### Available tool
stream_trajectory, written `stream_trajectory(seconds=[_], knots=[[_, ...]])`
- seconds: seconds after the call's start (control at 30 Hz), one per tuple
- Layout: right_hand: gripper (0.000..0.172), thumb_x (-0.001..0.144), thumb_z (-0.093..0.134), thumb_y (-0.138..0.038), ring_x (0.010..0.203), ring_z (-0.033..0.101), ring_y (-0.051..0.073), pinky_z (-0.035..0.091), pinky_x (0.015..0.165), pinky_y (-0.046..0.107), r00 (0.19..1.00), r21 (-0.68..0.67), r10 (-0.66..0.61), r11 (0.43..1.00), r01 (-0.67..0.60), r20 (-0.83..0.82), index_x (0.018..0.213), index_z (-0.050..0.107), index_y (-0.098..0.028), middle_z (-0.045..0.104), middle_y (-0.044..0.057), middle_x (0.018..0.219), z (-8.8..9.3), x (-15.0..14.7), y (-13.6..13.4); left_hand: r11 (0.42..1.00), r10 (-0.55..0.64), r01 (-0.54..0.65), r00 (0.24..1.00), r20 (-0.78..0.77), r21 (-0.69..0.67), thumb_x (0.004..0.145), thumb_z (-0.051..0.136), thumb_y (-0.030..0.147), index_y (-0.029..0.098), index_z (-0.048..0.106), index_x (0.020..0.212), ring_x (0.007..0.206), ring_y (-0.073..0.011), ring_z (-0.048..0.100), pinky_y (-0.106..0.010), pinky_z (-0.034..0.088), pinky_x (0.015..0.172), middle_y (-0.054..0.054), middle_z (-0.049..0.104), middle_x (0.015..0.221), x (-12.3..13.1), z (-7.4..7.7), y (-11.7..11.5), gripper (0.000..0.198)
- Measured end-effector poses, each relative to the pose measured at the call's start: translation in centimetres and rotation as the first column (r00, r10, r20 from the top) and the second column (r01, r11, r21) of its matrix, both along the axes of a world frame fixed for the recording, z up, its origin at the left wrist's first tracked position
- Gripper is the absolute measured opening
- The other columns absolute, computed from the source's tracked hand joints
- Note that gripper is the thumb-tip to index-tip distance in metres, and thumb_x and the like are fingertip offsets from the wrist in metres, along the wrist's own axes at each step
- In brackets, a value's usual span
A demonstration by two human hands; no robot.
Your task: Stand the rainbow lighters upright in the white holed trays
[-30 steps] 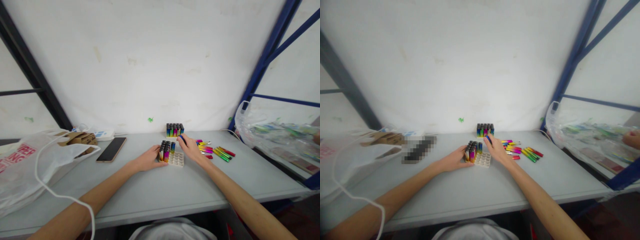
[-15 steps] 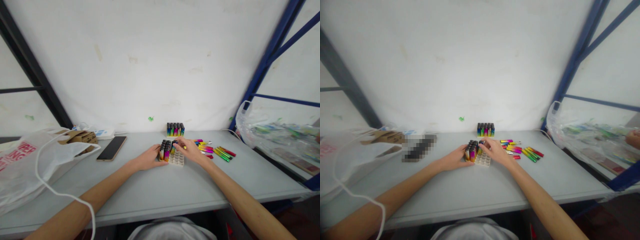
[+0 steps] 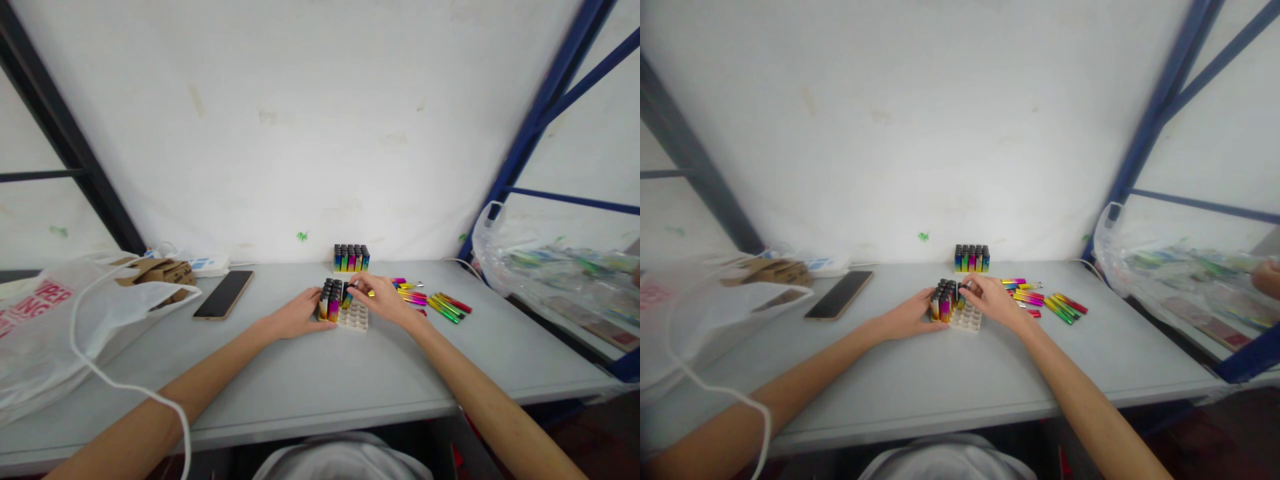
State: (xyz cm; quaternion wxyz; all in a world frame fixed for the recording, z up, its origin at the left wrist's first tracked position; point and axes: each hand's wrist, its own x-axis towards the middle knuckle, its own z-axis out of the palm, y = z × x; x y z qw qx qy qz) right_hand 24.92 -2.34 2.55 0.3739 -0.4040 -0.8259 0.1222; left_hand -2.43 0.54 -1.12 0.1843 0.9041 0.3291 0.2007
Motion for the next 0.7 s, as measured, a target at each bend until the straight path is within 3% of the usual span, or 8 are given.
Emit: stream_trajectory(seconds=[0.23, 0.37, 0.53, 0.6, 0.7], knots=[[0.028, 0.102, 0.060, -0.043, 0.069, 0.066, 0.019, 0.051, 0.068, 0.029, 0.999, -0.022, -0.005, 1.000, 0.005, -0.038, 0.117, 0.070, -0.021, 0.072, 0.001, 0.077, 0.0, -0.2, 0.1, 1.000, -0.009, 0.009, 1.000, 0.023, 0.000, 0.090, 0.075, 0.065, 0.019, 0.063, 0.143, 0.140, -0.0379, 0.056, -0.050, 0.042, 0.126, -0.017, 0.061, 0.148, -0.1, 0.0, 0.1, 0.072], [0.030, 0.107, 0.054, -0.044, 0.073, 0.068, 0.019, 0.053, 0.072, 0.030, 0.997, 0.013, -0.065, 0.998, 0.066, -0.047, 0.118, 0.070, -0.021, 0.074, 0.003, 0.081, 0.8, 1.3, 0.5, 1.000, -0.012, 0.012, 1.000, 0.019, 0.001, 0.090, 0.074, 0.067, 0.018, 0.062, 0.143, 0.140, -0.0382, 0.056, -0.051, 0.042, 0.126, -0.018, 0.061, 0.150, -0.1, -0.3, 0.3, 0.073], [0.024, 0.104, 0.059, -0.037, 0.102, 0.070, 0.026, 0.053, 0.098, 0.039, 0.958, 0.093, -0.172, 0.984, 0.154, 0.231, 0.111, 0.076, -0.020, 0.074, 0.014, 0.114, 0.3, 6.5, 2.2, 1.000, 0.002, -0.002, 1.000, -0.018, -0.002, 0.089, 0.072, 0.071, 0.016, 0.065, 0.139, 0.140, -0.0397, 0.056, -0.051, 0.041, 0.127, -0.019, 0.061, 0.148, 0.0, 0.2, 0.0, 0.074], [0.029, 0.098, 0.070, -0.041, 0.113, 0.067, 0.030, 0.051, 0.104, 0.043, 0.905, 0.050, -0.237, 0.971, 0.234, 0.354, 0.116, 0.077, -0.019, 0.073, 0.017, 0.121, -0.7, 8.3, 3.0, 1.000, -0.008, 0.008, 1.000, -0.003, -0.003, 0.089, 0.073, 0.071, 0.018, 0.068, 0.136, 0.139, -0.0389, 0.057, -0.050, 0.041, 0.127, -0.016, 0.063, 0.147, 0.0, 0.4, -0.2, 0.071], [0.037, 0.099, 0.070, -0.043, 0.113, 0.068, 0.031, 0.051, 0.104, 0.043, 0.852, -0.069, -0.195, 0.963, 0.260, 0.486, 0.123, 0.078, -0.016, 0.073, 0.020, 0.124, -2.0, 9.6, 3.9, 1.000, -0.027, 0.027, 0.999, 0.017, 0.004, 0.090, 0.073, 0.069, 0.020, 0.069, 0.135, 0.140, -0.0377, 0.057, -0.048, 0.041, 0.128, -0.014, 0.063, 0.147, 0.0, 0.6, -0.2, 0.067]])
